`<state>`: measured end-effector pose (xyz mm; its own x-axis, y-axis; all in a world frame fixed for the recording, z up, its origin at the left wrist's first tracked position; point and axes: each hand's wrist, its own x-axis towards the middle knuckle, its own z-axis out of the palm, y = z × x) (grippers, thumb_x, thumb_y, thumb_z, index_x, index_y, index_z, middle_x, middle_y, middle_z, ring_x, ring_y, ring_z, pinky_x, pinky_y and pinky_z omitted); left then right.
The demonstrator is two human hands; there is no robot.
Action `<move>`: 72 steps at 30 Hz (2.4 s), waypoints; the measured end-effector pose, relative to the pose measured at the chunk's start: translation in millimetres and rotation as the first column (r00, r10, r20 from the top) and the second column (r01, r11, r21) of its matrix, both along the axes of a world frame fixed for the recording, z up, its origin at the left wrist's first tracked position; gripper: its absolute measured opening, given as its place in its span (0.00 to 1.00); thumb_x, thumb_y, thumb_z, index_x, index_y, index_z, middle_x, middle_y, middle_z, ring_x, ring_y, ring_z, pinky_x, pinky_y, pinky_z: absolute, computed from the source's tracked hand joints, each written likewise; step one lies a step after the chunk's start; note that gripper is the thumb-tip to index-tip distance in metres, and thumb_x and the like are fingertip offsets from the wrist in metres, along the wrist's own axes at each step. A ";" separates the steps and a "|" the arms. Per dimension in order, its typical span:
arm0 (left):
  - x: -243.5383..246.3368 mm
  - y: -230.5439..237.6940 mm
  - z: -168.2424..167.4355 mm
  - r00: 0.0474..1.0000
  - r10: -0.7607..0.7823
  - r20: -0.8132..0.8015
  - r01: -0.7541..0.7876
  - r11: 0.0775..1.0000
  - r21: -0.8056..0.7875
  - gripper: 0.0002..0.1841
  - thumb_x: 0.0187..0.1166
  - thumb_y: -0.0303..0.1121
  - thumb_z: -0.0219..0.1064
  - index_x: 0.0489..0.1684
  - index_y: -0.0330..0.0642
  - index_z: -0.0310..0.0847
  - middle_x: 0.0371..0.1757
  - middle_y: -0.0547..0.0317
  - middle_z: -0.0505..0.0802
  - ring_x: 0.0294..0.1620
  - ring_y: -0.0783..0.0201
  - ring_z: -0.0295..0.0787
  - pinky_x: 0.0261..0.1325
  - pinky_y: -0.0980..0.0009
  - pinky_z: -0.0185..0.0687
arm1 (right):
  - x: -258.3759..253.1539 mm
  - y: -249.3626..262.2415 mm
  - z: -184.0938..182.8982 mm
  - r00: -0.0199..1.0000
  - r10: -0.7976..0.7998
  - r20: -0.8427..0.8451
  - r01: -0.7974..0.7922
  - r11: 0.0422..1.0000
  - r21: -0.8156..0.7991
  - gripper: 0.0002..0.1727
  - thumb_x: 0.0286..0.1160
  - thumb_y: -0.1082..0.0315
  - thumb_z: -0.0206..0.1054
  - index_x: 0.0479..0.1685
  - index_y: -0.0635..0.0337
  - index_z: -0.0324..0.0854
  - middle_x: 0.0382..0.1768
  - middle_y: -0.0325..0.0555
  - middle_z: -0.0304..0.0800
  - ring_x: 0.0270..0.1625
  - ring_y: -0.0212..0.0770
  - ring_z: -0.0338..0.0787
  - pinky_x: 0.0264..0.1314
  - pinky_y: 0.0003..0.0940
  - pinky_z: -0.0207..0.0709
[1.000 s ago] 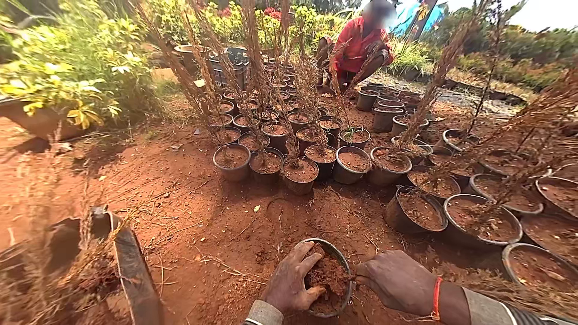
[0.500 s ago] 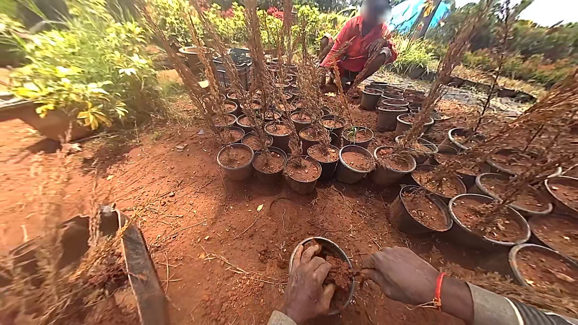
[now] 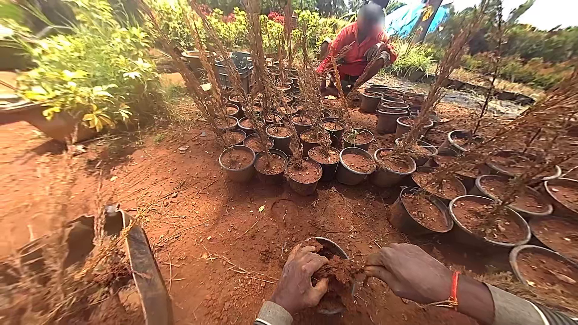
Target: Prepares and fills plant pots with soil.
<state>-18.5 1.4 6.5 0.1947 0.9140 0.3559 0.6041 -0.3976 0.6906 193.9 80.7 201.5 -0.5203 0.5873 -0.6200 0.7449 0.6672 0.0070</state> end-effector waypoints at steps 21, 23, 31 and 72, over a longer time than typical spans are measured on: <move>-7.1 -11.0 -5.7 0.983 0.020 0.181 0.020 0.976 -0.218 0.22 0.76 0.43 0.72 0.65 0.40 0.89 0.66 0.53 0.93 0.75 0.55 0.83 0.89 0.45 0.56 | 50.0 33.4 -2.2 0.841 -0.284 -0.460 0.184 0.951 -0.251 0.21 0.85 0.53 0.60 0.24 0.54 0.86 0.16 0.35 0.75 0.20 0.31 0.72 0.27 0.35 0.65; -8.5 -12.4 -8.3 0.939 0.042 0.341 0.041 0.971 -0.234 0.21 0.83 0.40 0.60 0.65 0.38 0.88 0.65 0.51 0.93 0.75 0.57 0.82 0.88 0.50 0.57 | 43.8 26.0 4.4 0.823 -0.302 -0.481 0.207 0.948 -0.241 0.21 0.86 0.53 0.61 0.25 0.54 0.87 0.16 0.35 0.77 0.19 0.31 0.73 0.26 0.34 0.66; -16.4 6.0 -16.4 0.585 0.400 0.705 -0.165 0.910 -0.380 0.28 0.80 0.28 0.55 0.81 0.28 0.68 0.77 0.41 0.82 0.78 0.60 0.79 0.81 0.65 0.73 | 50.2 -5.0 -16.1 0.732 0.402 -0.549 -0.053 0.838 0.543 0.24 0.84 0.47 0.49 0.44 0.40 0.94 0.21 0.33 0.89 0.21 0.38 0.86 0.21 0.43 0.76; 17.3 2.4 -39.9 0.728 0.428 0.535 -0.236 0.890 -0.391 0.25 0.90 0.28 0.44 0.85 0.33 0.67 0.83 0.45 0.78 0.84 0.60 0.74 0.88 0.63 0.64 | 46.3 -3.8 -17.2 0.964 0.144 -0.226 -0.103 0.978 0.182 0.23 0.86 0.51 0.55 0.37 0.58 0.89 0.27 0.58 0.91 0.34 0.65 0.93 0.34 0.66 0.78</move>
